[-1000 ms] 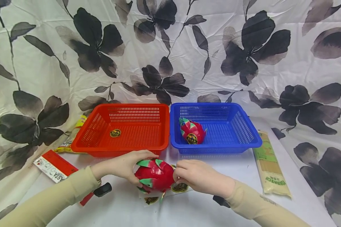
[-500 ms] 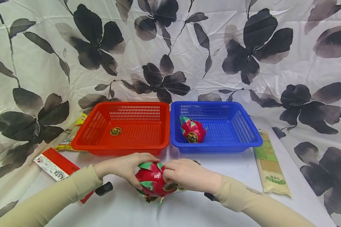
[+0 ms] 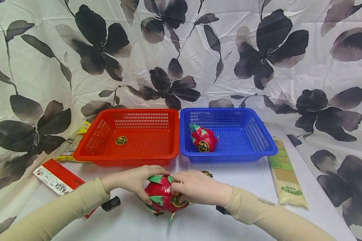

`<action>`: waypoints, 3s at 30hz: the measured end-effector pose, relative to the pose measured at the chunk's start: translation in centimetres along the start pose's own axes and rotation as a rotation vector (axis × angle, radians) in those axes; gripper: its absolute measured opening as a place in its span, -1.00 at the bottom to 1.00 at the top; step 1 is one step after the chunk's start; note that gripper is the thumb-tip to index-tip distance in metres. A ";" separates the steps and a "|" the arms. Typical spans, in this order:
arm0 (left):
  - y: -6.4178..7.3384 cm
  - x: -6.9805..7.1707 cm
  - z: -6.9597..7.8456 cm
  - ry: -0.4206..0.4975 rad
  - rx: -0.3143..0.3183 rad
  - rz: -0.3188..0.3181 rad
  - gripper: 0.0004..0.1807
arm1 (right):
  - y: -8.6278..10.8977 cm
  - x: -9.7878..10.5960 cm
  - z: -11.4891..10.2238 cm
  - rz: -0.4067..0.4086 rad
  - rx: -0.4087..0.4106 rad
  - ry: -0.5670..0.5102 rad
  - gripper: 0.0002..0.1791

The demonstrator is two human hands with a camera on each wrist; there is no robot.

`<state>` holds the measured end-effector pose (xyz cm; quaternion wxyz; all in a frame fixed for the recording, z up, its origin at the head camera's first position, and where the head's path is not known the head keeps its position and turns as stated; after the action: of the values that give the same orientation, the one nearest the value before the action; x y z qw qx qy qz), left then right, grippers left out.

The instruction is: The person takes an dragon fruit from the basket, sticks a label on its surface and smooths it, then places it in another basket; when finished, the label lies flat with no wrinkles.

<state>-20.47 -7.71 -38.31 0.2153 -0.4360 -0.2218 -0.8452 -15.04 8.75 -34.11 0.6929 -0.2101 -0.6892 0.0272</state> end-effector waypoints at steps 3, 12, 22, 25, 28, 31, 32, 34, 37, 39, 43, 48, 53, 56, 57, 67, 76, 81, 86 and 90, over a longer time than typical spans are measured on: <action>0.0 -0.1 0.0 0.001 0.006 -0.002 -0.07 | 0.1 -0.2 0.0 -0.003 -0.010 -0.006 -0.64; 0.0 -0.3 -0.1 0.004 0.017 0.004 -0.07 | 0.4 -0.5 0.1 0.015 -0.022 -0.015 -0.62; 0.1 -0.4 0.2 0.018 -0.018 -0.003 -0.08 | 0.7 -0.8 0.5 -0.028 -0.092 -0.083 -0.45; 0.2 -0.1 0.4 0.026 -0.028 0.006 -0.08 | 1.0 -0.8 1.0 -0.048 -0.175 -0.163 -0.41; 0.4 0.2 0.5 0.030 -0.027 0.020 -0.07 | 1.4 -0.9 1.7 -0.057 -0.288 -0.311 -0.41; 0.5 0.4 0.7 0.035 -0.015 0.024 -0.07 | 2.1 -1.1 2.6 -0.058 -0.420 -0.477 -0.47; 0.5 0.4 0.8 0.038 -0.011 0.023 -0.07 | 2.3 -1.2 2.9 -0.054 -0.456 -0.534 -0.49; 0.6 0.5 1.0 0.039 -0.008 0.019 -0.06 | 2.8 -1.5 3.4 -0.049 -0.515 -0.625 -0.53; 0.6 0.4 1.5 0.032 -0.019 0.013 -0.05 | 3.2 -2.0 4.0 -0.046 -0.566 -0.760 -0.55; 0.6 0.4 1.9 0.020 -0.035 0.014 -0.05 | 3.3 -2.5 4.1 -0.056 -0.577 -0.865 -0.54; 0.6 0.3 2.8 -0.009 -0.073 0.022 -0.04 | 3.4 -3.5 3.9 -0.124 -0.593 -1.029 -0.45; 0.7 0.3 4.0 -0.040 -0.144 0.026 0.02 | 3.6 -4.5 3.4 -0.212 -0.629 -1.158 -0.37; 0.7 0.4 4.7 -0.070 -0.173 0.024 0.04 | 3.5 -4.7 3.1 -0.254 -0.640 -1.247 -0.33; 0.7 0.5 5.0 -0.115 -0.184 0.022 0.04 | 3.5 -4.8 2.9 -0.274 -0.632 -1.302 -0.27; 0.7 0.5 5.1 -0.131 -0.189 0.023 0.04 | 3.5 -4.8 2.8 -0.281 -0.631 -1.319 -0.24; 0.6 0.1 5.4 -0.199 -0.246 -0.004 0.01 | 3.5 -5.3 2.3 -0.329 -0.698 -1.267 -0.19; 0.5 0.6 5.3 -0.371 -0.242 0.100 0.01 | 3.4 -5.4 2.6 -0.169 -0.731 -1.322 -0.18; 0.7 1.3 4.8 -0.509 -0.212 0.229 0.01 | 3.5 -4.8 3.0 -0.076 -0.780 -1.317 -0.23; 0.9 1.5 4.1 -0.565 -0.177 0.367 0.01 | 3.8 -4.3 3.4 -0.007 -0.821 -1.255 -0.28; 1.1 2.0 3.6 -0.550 -0.150 0.505 0.03 | 4.2 -3.9 3.9 0.040 -0.867 -1.201 -0.27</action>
<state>-18.57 -6.88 -34.58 0.3166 -0.7021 -0.0944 -0.6308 -17.92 12.31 -39.33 0.0508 -0.4264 -0.8945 -0.1246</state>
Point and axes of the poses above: each hand's wrist, its own y-axis away from the middle knuckle, its own x-axis out of the back of the hand, z = x × y, the point moved 5 cm from there along -y, towards the middle knuckle, and after that the axes turned 5 degrees about -y, right-handed, at the moved point
